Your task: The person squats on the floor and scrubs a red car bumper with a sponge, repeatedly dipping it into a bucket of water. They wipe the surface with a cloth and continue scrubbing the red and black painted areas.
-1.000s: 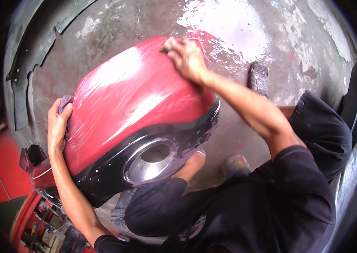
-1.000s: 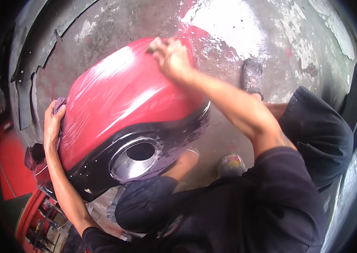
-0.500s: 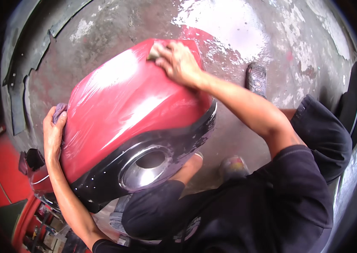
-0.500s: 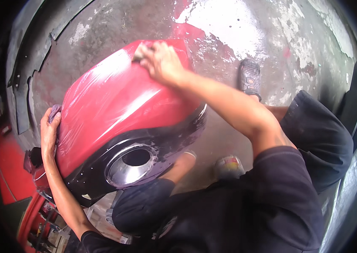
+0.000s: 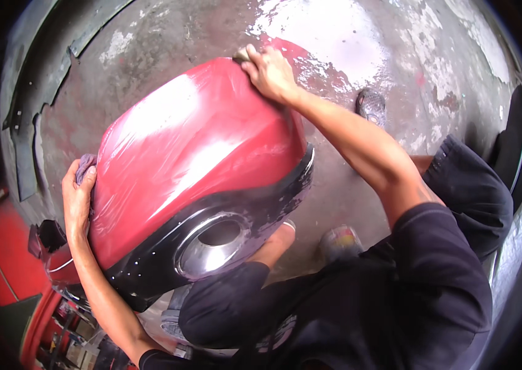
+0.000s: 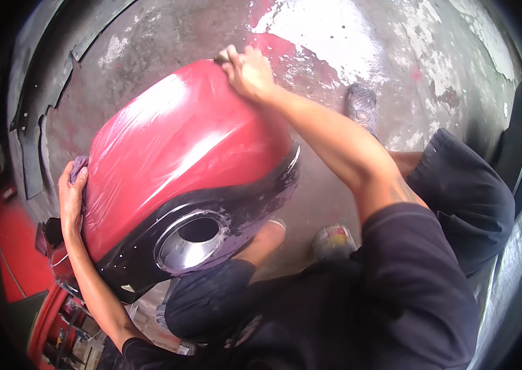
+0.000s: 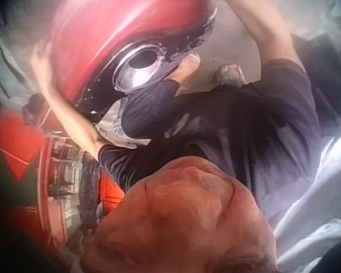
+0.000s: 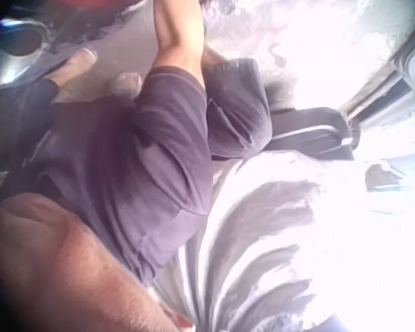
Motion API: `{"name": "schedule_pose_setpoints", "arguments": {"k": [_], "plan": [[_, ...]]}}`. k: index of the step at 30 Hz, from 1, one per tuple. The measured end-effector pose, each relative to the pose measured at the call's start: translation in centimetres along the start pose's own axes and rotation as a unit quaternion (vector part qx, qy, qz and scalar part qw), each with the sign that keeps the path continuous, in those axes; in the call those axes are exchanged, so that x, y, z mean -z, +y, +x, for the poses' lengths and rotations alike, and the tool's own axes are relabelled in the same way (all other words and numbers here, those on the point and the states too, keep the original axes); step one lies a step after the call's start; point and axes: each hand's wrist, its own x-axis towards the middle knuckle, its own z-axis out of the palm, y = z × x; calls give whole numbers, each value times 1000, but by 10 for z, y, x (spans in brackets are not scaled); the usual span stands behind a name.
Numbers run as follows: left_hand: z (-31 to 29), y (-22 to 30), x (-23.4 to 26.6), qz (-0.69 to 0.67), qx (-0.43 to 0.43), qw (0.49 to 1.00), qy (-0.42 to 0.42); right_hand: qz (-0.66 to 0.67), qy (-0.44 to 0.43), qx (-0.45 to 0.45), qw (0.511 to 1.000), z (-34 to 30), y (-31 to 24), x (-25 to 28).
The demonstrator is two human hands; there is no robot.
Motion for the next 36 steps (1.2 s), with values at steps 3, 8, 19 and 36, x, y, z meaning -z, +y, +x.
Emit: {"name": "schedule_pose_setpoints", "arguments": {"k": [3, 8, 19, 36], "plan": [[-9, -1, -1, -9, 20, 1000, 4, 41, -16, 84, 995, -75, -11, 22], [-3, 12, -7, -18, 10, 1000, 11, -26, -8, -36, 999, 13, 49, 0], [2, -3, -2, -8, 7, 1000, 3, -41, -34, -62, 997, 6, 62, 0], [-5, -3, 6, 18, 47, 999, 10, 58, -8, 28, 998, -89, 48, 15]]}}
